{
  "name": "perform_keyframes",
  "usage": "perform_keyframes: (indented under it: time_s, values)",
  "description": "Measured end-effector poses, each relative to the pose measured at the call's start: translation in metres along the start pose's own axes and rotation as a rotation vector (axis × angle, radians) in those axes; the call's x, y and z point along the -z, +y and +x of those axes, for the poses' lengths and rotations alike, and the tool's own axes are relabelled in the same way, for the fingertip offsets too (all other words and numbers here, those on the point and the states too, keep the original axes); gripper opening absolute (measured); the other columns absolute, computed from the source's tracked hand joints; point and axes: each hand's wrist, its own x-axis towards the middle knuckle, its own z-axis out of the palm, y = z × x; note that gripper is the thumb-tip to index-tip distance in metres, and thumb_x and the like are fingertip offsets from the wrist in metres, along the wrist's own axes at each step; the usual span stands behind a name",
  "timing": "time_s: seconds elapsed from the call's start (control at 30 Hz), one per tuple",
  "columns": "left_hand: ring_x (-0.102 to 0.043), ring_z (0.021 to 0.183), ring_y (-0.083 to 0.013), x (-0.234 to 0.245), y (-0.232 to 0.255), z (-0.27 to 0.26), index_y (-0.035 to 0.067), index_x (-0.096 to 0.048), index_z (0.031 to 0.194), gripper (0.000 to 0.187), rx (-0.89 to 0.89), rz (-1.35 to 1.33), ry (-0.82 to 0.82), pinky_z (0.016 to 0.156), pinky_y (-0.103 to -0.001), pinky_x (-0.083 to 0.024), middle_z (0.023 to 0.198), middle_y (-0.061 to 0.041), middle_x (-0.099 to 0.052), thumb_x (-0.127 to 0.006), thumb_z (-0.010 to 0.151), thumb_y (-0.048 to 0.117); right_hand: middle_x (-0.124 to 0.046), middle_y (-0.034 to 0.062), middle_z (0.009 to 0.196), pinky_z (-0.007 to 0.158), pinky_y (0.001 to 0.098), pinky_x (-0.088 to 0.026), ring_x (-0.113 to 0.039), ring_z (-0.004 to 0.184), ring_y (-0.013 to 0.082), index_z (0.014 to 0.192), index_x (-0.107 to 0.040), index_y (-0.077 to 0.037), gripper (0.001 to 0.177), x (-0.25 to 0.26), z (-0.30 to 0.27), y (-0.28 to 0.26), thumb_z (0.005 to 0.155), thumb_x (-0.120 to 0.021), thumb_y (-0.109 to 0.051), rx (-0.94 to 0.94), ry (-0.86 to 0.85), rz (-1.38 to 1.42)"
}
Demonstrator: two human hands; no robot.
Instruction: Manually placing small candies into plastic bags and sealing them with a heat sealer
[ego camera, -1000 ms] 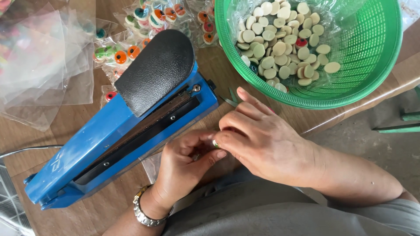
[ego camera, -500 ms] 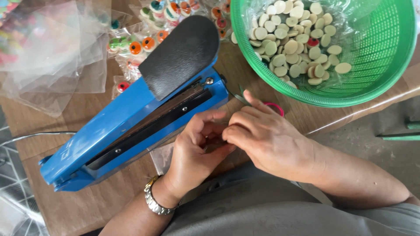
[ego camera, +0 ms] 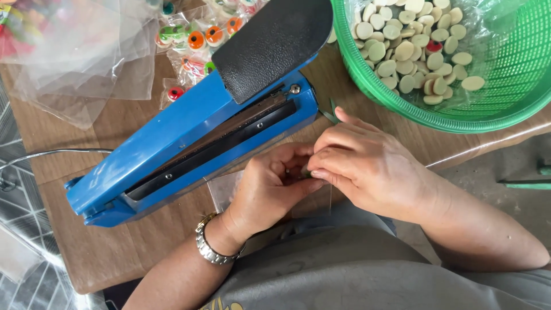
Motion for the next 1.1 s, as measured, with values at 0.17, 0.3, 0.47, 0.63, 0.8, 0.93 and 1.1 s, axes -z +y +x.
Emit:
perform_keyframes:
  time_s: [0.17, 0.3, 0.47, 0.63, 0.8, 0.93, 1.1]
  values:
    - [-0.071, 0.095, -0.0120, 0.003, 0.008, 0.002, 0.003, -0.061, 0.128, 0.047, 0.051, 0.016, 0.015, 0.084, -0.022, -0.057, 0.111, -0.009, -0.076, -0.080, 0.085, 0.002, -0.068, 0.0042, 0.089, 0.116, 0.0579, -0.046, -0.068, 0.083, 0.0183, 0.092, -0.064, -0.006, 0.009, 0.012, 0.006, -0.007, 0.091, -0.070, 0.000, -0.061, 0.069, 0.091]
    - [-0.076, 0.090, -0.0114, 0.001, 0.010, 0.000, 0.001, -0.070, 0.115, 0.026, 0.110, 0.060, -0.024, 0.082, -0.021, -0.061, 0.096, -0.008, -0.079, -0.075, 0.090, 0.002, -0.067, 0.0041, 0.084, 0.116, 0.0595, -0.045, -0.064, 0.073, 0.0203, 0.093, -0.060, -0.006, 0.008, 0.011, 0.002, -0.002, 0.095, -0.066, 0.000, -0.043, 0.058, -0.043]
    - [-0.077, 0.090, -0.0147, 0.002, 0.013, 0.000, 0.000, -0.069, 0.120, 0.033, 0.081, 0.058, -0.026, 0.079, -0.020, -0.059, 0.099, -0.007, -0.078, -0.076, 0.089, 0.009, -0.066, -0.0001, 0.075, 0.115, 0.0578, -0.047, -0.063, 0.058, 0.0161, 0.092, -0.062, -0.008, 0.008, 0.007, 0.002, -0.003, 0.095, -0.067, -0.003, -0.021, 0.025, -0.005]
    - [-0.077, 0.084, -0.0192, 0.005, 0.015, 0.001, -0.006, -0.065, 0.124, 0.042, 0.223, -0.127, -0.025, 0.076, -0.027, -0.065, 0.093, -0.017, -0.079, -0.076, 0.087, 0.012, -0.070, -0.0015, 0.080, 0.108, 0.0557, -0.052, -0.066, 0.062, 0.0179, 0.095, -0.062, -0.008, 0.004, 0.000, -0.001, -0.004, 0.097, -0.063, -0.005, -0.003, 0.054, -0.035]
    - [-0.074, 0.072, -0.0144, 0.008, 0.014, 0.002, 0.000, -0.072, 0.094, 0.015, 0.191, 0.015, -0.085, 0.068, -0.023, -0.063, 0.083, -0.013, -0.079, -0.075, 0.091, 0.014, -0.064, -0.0002, 0.078, 0.105, 0.0522, -0.054, -0.062, 0.065, 0.0212, 0.095, -0.056, -0.007, 0.008, -0.001, -0.002, -0.009, 0.102, -0.054, -0.006, 0.036, 0.061, -0.026]
    - [-0.069, 0.077, -0.0090, 0.005, 0.014, 0.004, -0.002, -0.077, 0.105, 0.021, 0.166, 0.002, -0.032, 0.070, -0.020, -0.060, 0.087, -0.009, -0.078, -0.078, 0.089, 0.010, -0.062, 0.0061, 0.085, 0.106, 0.0561, -0.053, -0.063, 0.073, 0.0208, 0.088, -0.057, -0.006, 0.013, 0.005, 0.002, -0.012, 0.100, -0.063, -0.005, 0.057, 0.112, -0.038]
    - [-0.074, 0.102, -0.0198, 0.001, 0.015, 0.004, -0.004, -0.063, 0.125, 0.039, 0.041, -0.055, -0.040, 0.092, -0.030, -0.064, 0.113, -0.015, -0.074, -0.076, 0.088, 0.001, -0.065, 0.0030, 0.080, 0.110, 0.0557, -0.051, -0.063, 0.063, 0.0171, 0.095, -0.053, -0.004, 0.008, -0.002, -0.002, -0.006, 0.101, -0.057, -0.002, 0.049, 0.074, 0.028]
